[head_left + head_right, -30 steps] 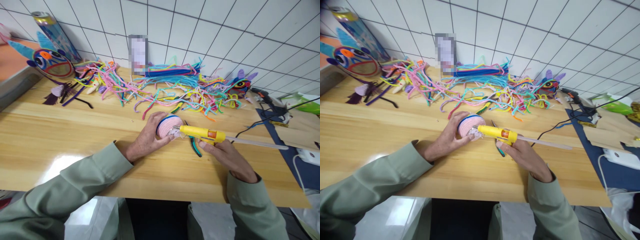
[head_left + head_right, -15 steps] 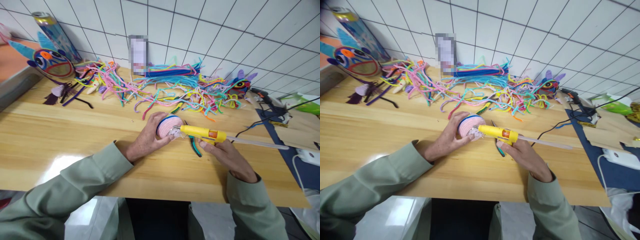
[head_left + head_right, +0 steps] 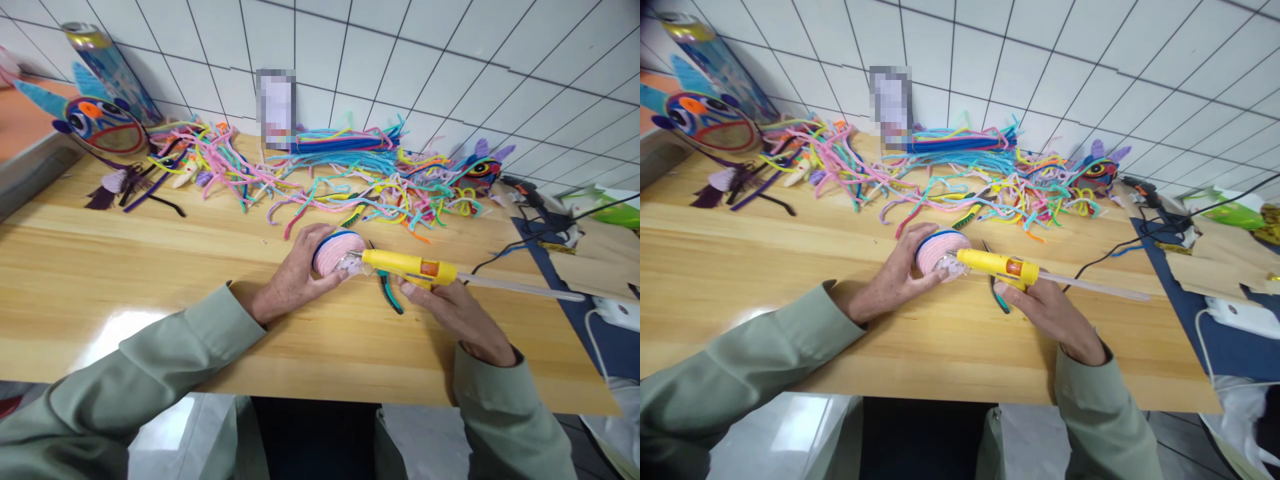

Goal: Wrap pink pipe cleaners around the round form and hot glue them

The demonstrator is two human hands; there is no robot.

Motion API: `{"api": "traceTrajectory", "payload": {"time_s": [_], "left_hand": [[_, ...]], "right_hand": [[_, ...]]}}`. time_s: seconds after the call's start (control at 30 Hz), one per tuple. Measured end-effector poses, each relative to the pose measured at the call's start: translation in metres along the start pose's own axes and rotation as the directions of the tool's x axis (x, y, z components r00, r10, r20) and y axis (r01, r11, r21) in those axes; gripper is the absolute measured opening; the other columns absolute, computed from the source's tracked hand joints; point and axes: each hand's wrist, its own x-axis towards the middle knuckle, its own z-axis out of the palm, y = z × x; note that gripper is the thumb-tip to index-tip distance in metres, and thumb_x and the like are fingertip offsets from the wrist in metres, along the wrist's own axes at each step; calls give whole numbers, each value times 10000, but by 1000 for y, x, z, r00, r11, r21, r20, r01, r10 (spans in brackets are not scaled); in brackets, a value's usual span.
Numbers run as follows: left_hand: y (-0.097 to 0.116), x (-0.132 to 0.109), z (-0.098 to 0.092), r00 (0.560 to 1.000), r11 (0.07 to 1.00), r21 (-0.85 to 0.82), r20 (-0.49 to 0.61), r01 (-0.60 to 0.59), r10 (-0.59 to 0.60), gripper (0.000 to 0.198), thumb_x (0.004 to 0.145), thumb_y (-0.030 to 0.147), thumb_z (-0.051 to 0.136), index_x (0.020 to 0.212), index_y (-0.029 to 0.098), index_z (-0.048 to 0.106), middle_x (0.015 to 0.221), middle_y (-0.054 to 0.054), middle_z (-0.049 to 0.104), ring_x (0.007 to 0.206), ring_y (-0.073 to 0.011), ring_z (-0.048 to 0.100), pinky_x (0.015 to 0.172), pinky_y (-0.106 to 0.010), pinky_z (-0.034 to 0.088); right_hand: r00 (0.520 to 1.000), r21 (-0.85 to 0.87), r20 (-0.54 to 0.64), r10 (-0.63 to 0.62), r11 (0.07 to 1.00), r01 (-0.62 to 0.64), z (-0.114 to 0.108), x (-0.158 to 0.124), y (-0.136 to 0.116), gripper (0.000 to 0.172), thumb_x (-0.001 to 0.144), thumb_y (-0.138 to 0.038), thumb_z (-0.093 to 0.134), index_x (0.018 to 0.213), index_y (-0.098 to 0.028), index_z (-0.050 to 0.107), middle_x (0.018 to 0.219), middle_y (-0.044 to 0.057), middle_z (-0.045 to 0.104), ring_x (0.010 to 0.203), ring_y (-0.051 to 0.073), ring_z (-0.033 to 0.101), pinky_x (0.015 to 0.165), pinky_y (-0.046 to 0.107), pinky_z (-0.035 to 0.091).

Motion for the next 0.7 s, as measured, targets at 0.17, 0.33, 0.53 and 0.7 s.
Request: {"api": "traceTrajectory", "payload": {"time_s": [0.17, 0.33, 0.53, 0.7], "left_hand": [[-1, 0, 1, 1000, 1000, 3, -8, 3, -3, 723, 1002, 453, 775, 1617, 273, 441, 1549, -170, 588, 1500, -362, 551, 1286, -624, 476], [0, 0, 0, 1000, 1000, 6, -2, 9, -9, 730, 995, 445, 785, 1619, 265, 451, 1556, -169, 591, 1508, -360, 545, 1296, -617, 465], [0, -1, 1, 1000, 1000, -7, -6, 8, -8, 721, 1000, 438, 784, 1615, 267, 451, 1558, -173, 583, 1508, -360, 545, 1293, -616, 468], [0, 0, 0, 1000, 1000, 2, -2, 8, -8, 730, 997, 444, 788, 1618, 280, 440, 1557, -167, 584, 1505, -362, 549, 1293, -623, 470]], "right_hand": [[1000, -16, 19, 3, 1000, -3, 0, 1, -2, 530, 1020, -712, 628, 730, -271, 681, 753, 36, 700, 776, 236, 692, 645, 310, 570], [1000, -33, 25, 7, 999, -6, 0, 1, -3, 530, 1017, -703, 631, 743, -254, 696, 769, 34, 708, 743, 220, 674, 633, 306, 547], [1000, -23, -14, 6, 1000, -6, 0, -1, -2, 494, 1025, -654, 646, 738, -253, 676, 788, 33, 713, 790, 225, 689, 677, 306, 559], [1000, -19, 25, -9, 1000, 10, 0, 1, -5, 503, 1021, -665, 648, 731, -254, 681, 753, 29, 706, 746, 215, 670, 631, 295, 533]]}}
